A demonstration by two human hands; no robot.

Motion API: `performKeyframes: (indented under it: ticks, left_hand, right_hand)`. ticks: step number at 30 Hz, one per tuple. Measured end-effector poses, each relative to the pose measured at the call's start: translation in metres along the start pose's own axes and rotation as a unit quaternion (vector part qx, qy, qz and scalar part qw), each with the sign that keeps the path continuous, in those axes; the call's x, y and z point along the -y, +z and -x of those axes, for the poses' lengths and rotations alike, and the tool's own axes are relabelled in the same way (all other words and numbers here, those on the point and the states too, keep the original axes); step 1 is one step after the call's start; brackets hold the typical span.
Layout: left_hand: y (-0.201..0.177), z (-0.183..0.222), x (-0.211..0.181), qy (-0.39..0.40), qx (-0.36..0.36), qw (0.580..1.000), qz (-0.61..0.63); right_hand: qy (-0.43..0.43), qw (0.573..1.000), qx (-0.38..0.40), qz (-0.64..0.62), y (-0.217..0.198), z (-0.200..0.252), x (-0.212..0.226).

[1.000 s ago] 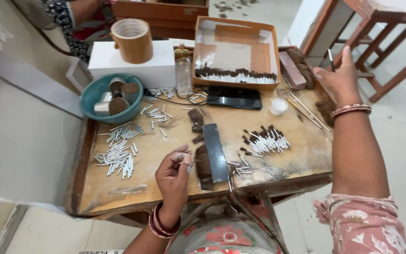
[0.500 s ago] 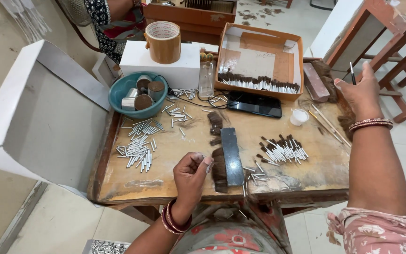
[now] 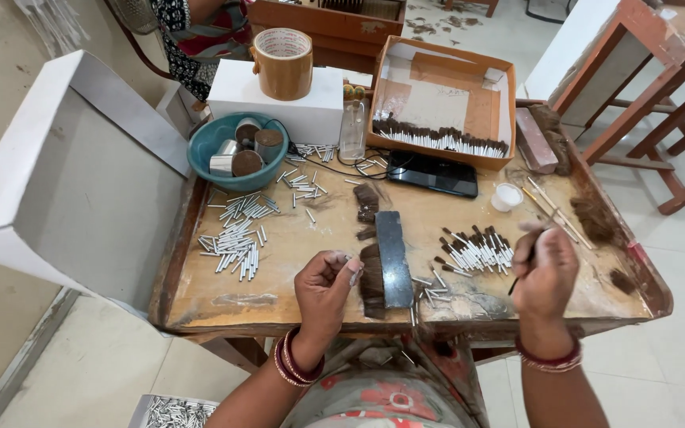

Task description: The person assembles small brushes by inserting brown bristles into silver metal ferrules.

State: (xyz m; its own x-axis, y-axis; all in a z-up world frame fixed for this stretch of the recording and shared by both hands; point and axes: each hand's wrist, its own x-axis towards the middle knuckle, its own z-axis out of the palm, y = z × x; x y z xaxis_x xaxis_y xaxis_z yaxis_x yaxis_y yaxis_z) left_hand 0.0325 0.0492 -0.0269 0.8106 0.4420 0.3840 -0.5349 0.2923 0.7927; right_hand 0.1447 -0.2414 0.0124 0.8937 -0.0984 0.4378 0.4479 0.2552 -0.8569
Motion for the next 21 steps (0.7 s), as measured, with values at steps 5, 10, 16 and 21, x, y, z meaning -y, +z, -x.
performKeyframes:
  ticks: [5,10,16,21]
  left_hand:
    - [-0.001,0.002,0.001,-0.012,0.003,1.000,-0.002]
    - [0.000,0.000,-0.002,-0.018,0.000,1.000,-0.006]
    - [-0.006,0.000,-0.002,-0.009,0.024,1.000,-0.010]
    - [-0.006,0.002,-0.004,-0.009,-0.003,0.998,-0.057]
  right_hand:
    - [0.027,0.998,0.054,0.022,0.007,0.020,-0.022]
    - [0.036,0.994,0.091,0.051,0.016,0.017,-0.024]
    - [0.037,0.977,0.095,0.186,0.014,-0.052,0.007]
    - [-0.039,0.934,0.002,0.356,-0.044,-0.192,-0.001]
